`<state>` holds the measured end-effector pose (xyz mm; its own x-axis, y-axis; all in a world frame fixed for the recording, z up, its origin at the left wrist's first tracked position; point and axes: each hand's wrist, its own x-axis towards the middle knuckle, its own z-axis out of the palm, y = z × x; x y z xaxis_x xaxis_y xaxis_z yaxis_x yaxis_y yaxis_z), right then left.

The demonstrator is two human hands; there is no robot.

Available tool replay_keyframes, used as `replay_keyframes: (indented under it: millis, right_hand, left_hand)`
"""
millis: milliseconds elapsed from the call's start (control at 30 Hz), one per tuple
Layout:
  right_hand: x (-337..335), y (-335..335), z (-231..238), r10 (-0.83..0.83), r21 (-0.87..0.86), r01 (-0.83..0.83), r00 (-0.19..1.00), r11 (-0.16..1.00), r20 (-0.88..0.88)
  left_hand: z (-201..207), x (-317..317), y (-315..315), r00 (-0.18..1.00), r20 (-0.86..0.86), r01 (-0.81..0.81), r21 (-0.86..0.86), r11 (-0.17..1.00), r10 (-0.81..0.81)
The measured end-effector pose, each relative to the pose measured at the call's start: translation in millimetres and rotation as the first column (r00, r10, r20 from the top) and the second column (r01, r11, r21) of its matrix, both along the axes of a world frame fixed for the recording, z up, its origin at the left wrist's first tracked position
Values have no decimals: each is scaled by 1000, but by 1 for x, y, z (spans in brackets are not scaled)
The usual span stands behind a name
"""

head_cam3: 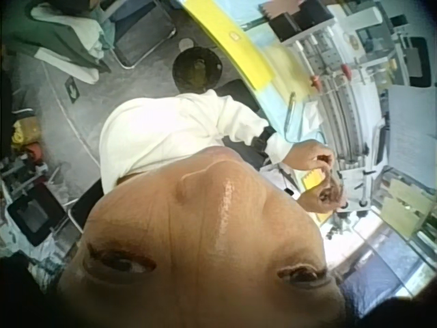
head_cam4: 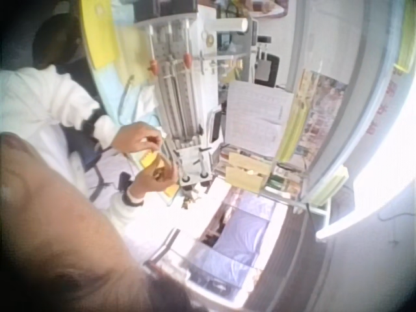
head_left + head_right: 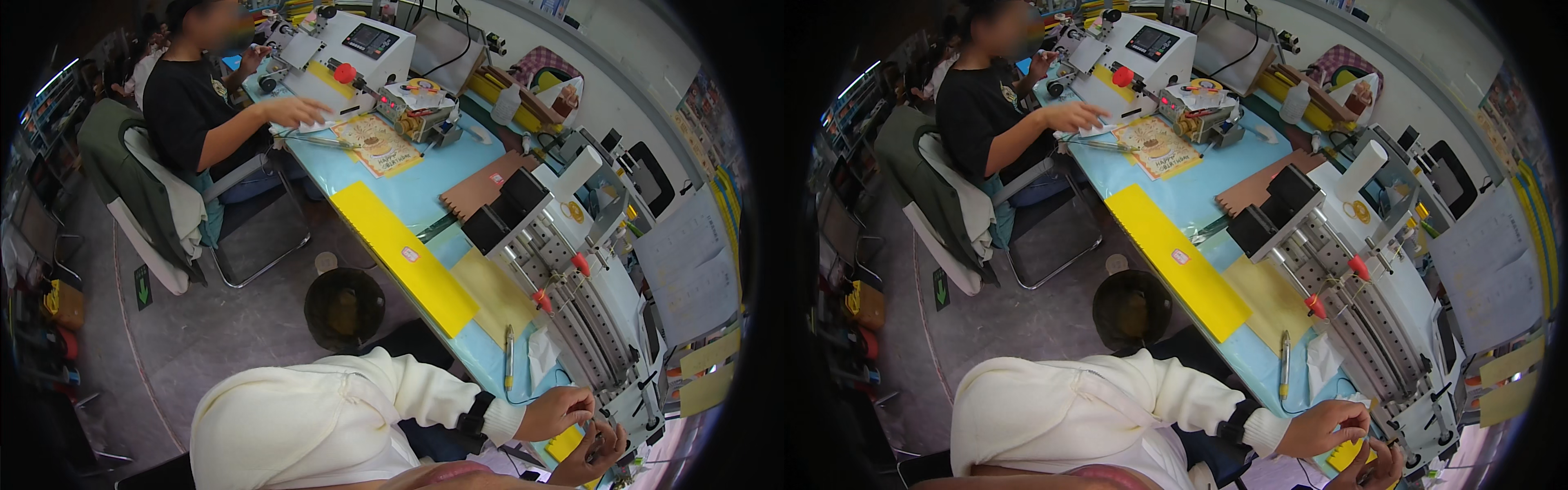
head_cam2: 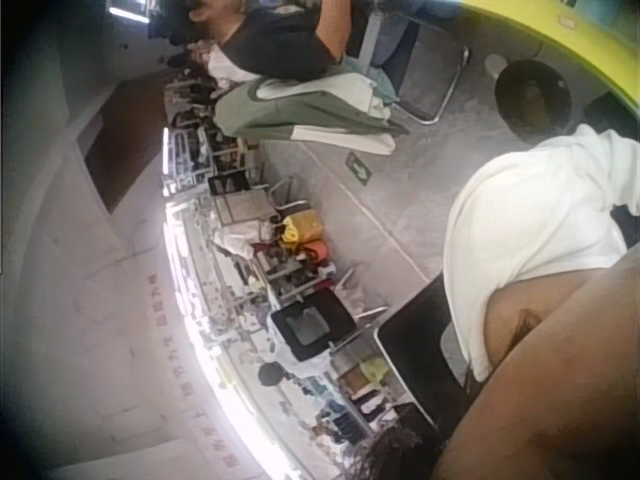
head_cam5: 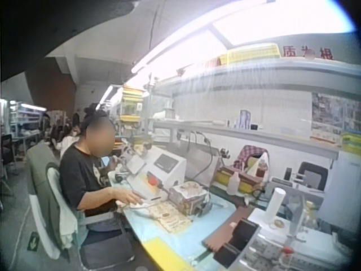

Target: The person assembles small electronic components at a workbench, using tweezers to place parts and a soldering iron to join them. They repeatedly pick up components, position them on a jig, and solder connections while seated at the station.

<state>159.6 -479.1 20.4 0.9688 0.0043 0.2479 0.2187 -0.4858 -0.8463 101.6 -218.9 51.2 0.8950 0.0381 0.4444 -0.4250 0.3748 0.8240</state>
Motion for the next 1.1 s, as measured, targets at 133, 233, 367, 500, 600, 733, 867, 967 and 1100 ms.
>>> replay_keyframes:
  millis: [133,233,367,500,600,733,867,967,1100]
  right_hand:
    - [-6,8,-3,13,-21,-13,1000,1000,3]
    - [-10,11,-5,16,-31,-16,1000,999,-2]
    - [-14,11,-6,19,-39,-19,1000,999,4]
    - [-18,10,-6,21,-50,-20,1000,999,14]
    - [-18,10,-6,20,-55,-19,1000,998,19]
    - [-18,9,-5,27,-62,-25,999,998,28]
    - [-19,8,-4,36,-76,-33,999,997,33]
    - [-19,10,-3,42,-81,-39,998,996,36]
    - [-21,12,-1,50,-95,-46,998,994,39]
  left_hand:
    - [-1,2,5,974,-78,199,-147,969,-212]
    - [-2,2,7,969,-80,225,-113,968,-234]
    - [-4,3,6,973,-112,192,-77,978,-200]
    - [-6,4,2,972,-137,188,-40,981,-192]
    - [-7,4,0,968,-139,204,-40,978,-208]
    - [-8,3,-1,965,-128,221,-62,973,-227]
    - [-8,3,0,962,-77,257,-72,964,-262]
    - [-8,2,1,936,-84,336,-78,939,-342]
    - [-8,0,3,882,-73,455,-119,883,-465]
